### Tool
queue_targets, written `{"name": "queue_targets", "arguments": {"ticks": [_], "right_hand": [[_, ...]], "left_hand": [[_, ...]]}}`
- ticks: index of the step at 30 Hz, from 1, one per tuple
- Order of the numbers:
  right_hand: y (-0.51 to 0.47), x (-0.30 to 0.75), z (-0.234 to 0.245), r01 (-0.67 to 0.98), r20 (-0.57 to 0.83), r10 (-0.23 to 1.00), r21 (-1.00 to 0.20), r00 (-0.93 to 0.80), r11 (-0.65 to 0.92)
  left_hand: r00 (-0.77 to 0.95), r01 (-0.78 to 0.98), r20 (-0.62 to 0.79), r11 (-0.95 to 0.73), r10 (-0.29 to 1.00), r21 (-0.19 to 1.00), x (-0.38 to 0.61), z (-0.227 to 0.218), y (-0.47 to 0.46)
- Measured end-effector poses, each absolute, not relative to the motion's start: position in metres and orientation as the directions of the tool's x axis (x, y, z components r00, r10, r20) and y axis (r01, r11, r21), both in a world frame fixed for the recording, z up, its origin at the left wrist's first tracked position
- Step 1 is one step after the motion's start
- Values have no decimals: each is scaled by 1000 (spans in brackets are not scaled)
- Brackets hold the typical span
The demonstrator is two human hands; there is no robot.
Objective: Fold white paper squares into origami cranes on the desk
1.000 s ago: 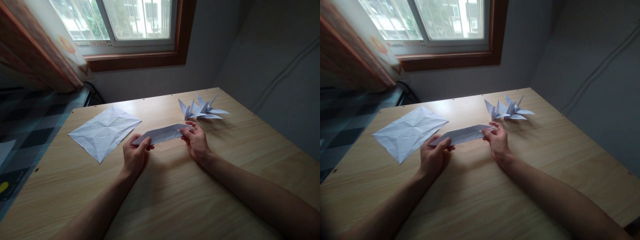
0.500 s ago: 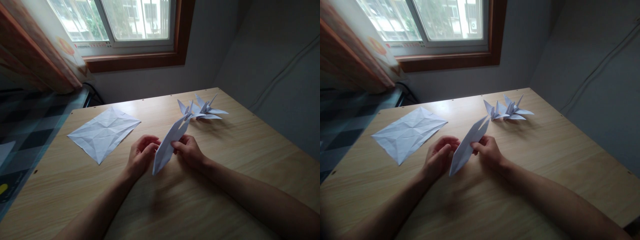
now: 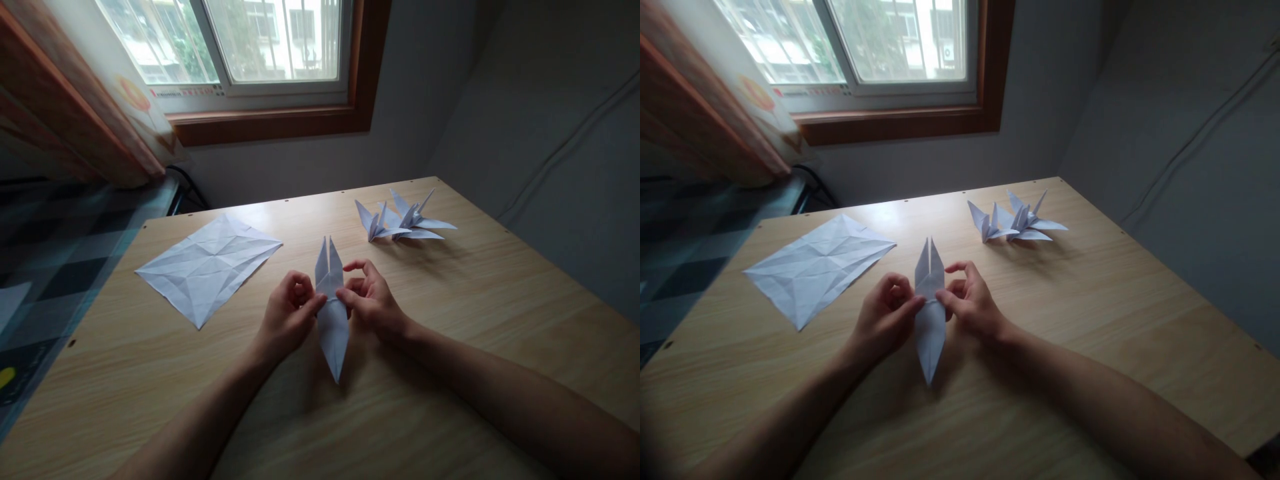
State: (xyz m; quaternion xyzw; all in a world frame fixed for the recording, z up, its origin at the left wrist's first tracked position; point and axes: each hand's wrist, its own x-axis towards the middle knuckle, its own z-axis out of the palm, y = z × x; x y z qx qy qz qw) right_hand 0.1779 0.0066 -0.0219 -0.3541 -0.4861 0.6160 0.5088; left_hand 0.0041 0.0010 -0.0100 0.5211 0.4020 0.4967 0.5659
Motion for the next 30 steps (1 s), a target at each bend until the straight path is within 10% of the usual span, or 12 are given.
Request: {"name": "queue_targets", "arguments": {"ticks": [30], "right_hand": [[6,183,-19,-308,45,952,-950,-302,-53]], "left_hand": [[222,4,138,-142,965,990,-1,-6,3]]}}
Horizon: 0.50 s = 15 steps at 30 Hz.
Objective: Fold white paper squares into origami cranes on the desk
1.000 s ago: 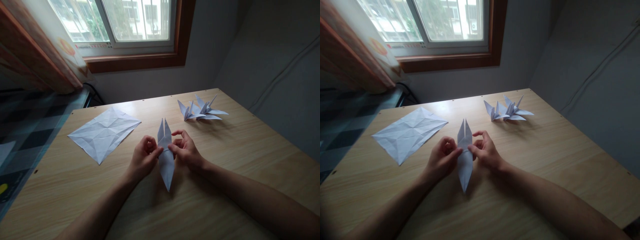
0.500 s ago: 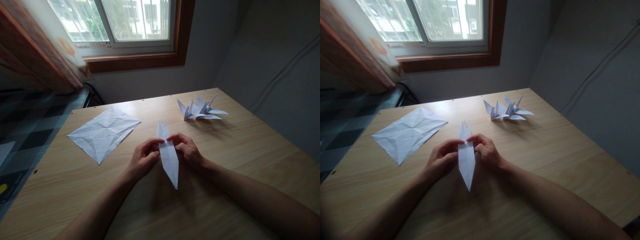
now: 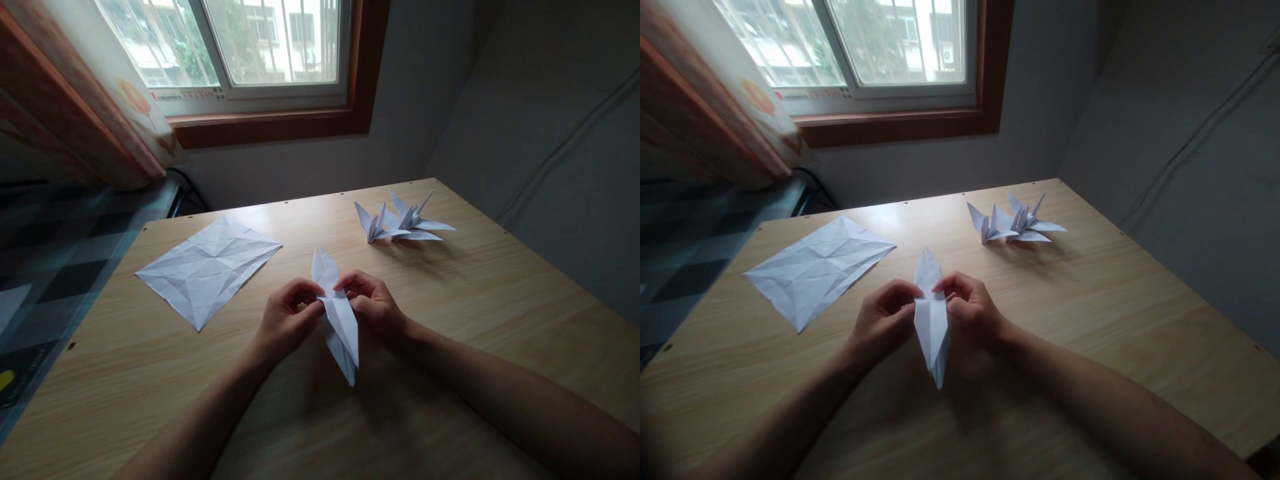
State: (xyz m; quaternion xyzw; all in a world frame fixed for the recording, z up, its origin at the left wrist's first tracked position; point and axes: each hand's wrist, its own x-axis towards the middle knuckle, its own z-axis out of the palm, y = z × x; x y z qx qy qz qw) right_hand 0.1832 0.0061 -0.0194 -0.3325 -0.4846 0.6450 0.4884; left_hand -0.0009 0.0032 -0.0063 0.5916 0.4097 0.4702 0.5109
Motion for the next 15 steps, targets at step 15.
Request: {"name": "queue_targets", "arguments": {"ticks": [15], "right_hand": [[7,177,-25,-262,132,960,-963,-247,65]], "left_hand": [[188,44,131,-142,973,989,1,-11,4]]}}
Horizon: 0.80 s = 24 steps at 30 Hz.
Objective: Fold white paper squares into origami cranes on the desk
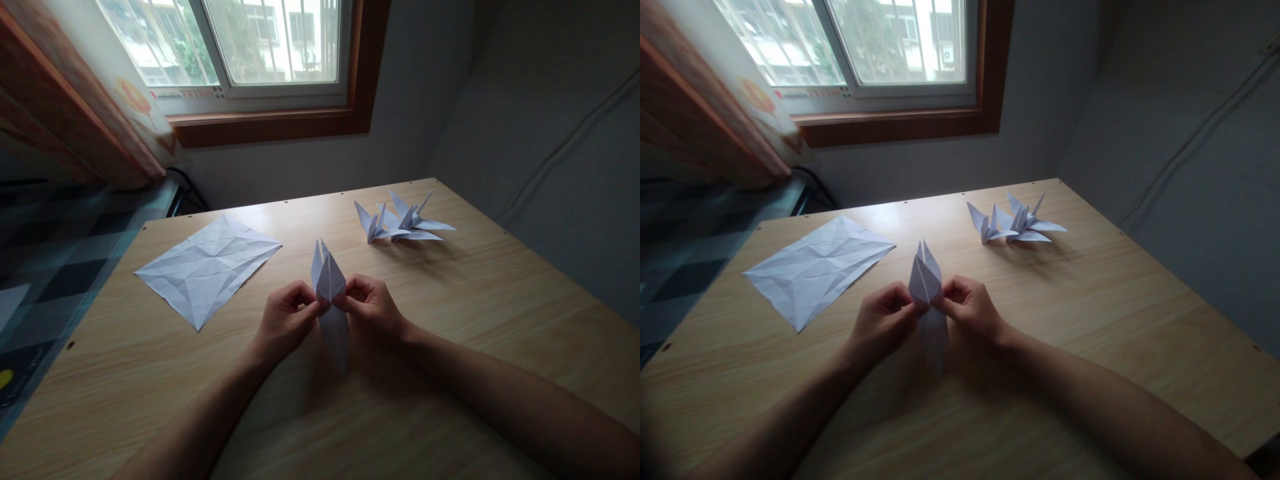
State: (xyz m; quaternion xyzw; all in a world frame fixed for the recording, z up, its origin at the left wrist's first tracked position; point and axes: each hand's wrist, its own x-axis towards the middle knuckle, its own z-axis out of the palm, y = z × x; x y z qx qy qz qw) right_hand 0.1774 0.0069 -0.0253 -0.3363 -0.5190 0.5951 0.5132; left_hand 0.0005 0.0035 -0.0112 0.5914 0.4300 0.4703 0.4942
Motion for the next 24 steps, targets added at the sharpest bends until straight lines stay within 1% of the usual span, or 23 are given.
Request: {"name": "queue_targets", "arguments": {"ticks": [5,8,10,12,15,18,20,22,24], "right_hand": [[3,174,-25,-327,120,970,-944,-210,46],[3,173,-24,-338,80,975,-941,-207,5],[5,173,-25,-337,50,979,-941,-197,-20],[6,173,-27,-321,41,982,-947,-185,-21],[5,173,-29,-286,75,985,-958,-156,27],[1,174,-27,-201,152,979,-972,-137,123],[-3,175,-23,-74,284,946,-958,-154,276],[-6,176,-20,64,441,874,-885,-205,462],[-9,177,-18,150,536,797,-795,-278,587]], "left_hand": [[158,17,119,-123,980,992,3,-11,1],[139,-51,105,-98,985,994,5,-10,0],[142,-66,104,-96,984,993,5,-12,1],[150,-40,119,-115,981,993,4,-14,1],[193,46,148,-159,970,986,2,-18,3],[267,136,146,-187,953,973,0,-17,3],[316,145,155,-209,936,967,-1,-16,3],[342,97,178,-223,923,970,-3,-15,3],[322,34,181,-203,929,979,-4,-16,4]]}}
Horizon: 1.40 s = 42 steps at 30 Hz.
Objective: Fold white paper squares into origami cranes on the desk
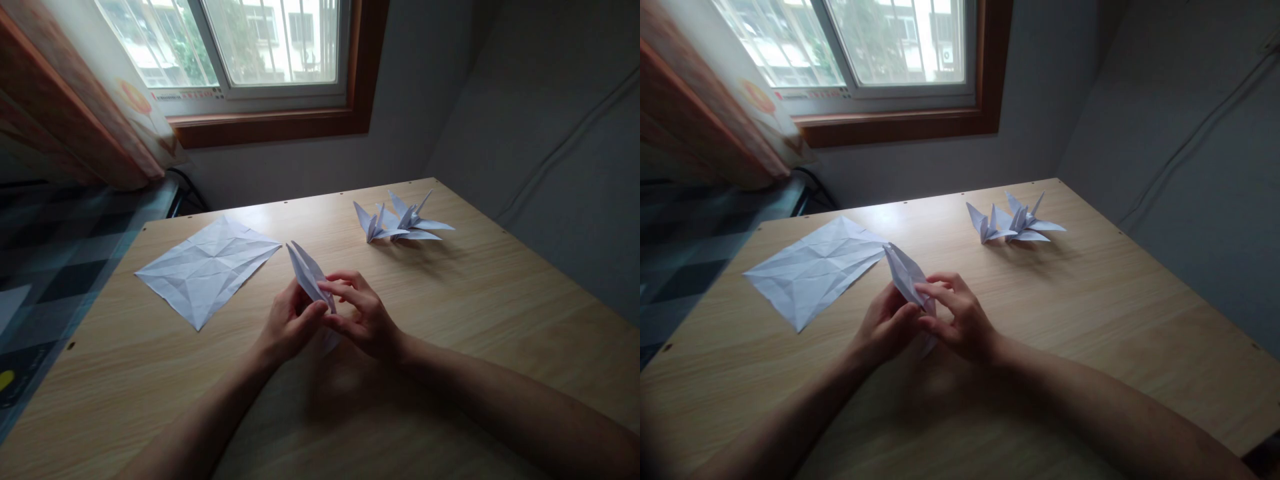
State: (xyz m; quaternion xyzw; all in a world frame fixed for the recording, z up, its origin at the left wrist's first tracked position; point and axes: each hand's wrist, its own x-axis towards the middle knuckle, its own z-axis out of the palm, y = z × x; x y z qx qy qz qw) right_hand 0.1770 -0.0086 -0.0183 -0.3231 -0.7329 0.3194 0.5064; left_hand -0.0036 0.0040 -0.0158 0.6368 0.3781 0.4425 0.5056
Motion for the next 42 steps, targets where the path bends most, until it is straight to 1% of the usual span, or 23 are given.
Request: {"name": "queue_targets", "arguments": {"ticks": [2,4,5,9,10,13,15,17,21,23,26,28,30,32,34,37,42], "right_hand": [[-10,177,-18,180,553,759,-755,-344,631],[-9,178,-19,166,542,756,-761,-368,627],[-9,177,-19,154,533,771,-779,-348,608],[-5,177,-22,97,475,861,-863,-181,496],[-4,176,-22,78,465,869,-873,-170,482],[-2,176,-22,41,442,857,-883,-264,468],[-2,177,-21,56,403,865,-897,-300,437],[-1,177,-22,46,367,879,-916,-305,399],[1,177,-25,-57,335,882,-940,-332,335],[2,178,-28,-68,303,910,-953,-283,297],[3,179,-30,-91,245,951,-969,-190,231],[3,179,-29,-117,218,963,-973,-161,201],[3,179,-27,-127,210,963,-973,-167,191],[2,178,-25,-123,216,960,-973,-177,196],[0,177,-23,-119,212,962,-974,-170,194],[-1,175,-23,-161,190,973,-972,-131,168],[0,174,-25,-234,176,976,-962,-131,143]], "left_hand": [[282,-17,152,-154,947,988,-5,-17,6],[252,-58,126,-115,960,992,-6,-19,9],[238,-74,120,-105,964,992,-6,-19,10],[199,-142,106,-79,974,987,-4,-17,12],[203,-168,94,-60,975,984,-3,-16,12],[220,-231,52,1,974,973,0,-14,9],[222,-237,35,19,975,971,1,-13,8],[223,-227,31,21,974,974,1,-12,7],[232,-169,34,6,972,986,2,-10,5],[219,-149,62,-29,974,988,2,-10,3],[198,-131,143,-119,970,984,0,-10,2],[223,-69,190,-179,956,981,-1,-9,2],[241,17,225,-235,944,972,-2,-6,2],[220,91,246,-271,944,958,-1,-3,2],[190,133,243,-270,951,954,0,-3,2],[188,145,205,-233,961,961,0,-4,2],[265,142,184,-227,947,964,-1,-6,2]]}}
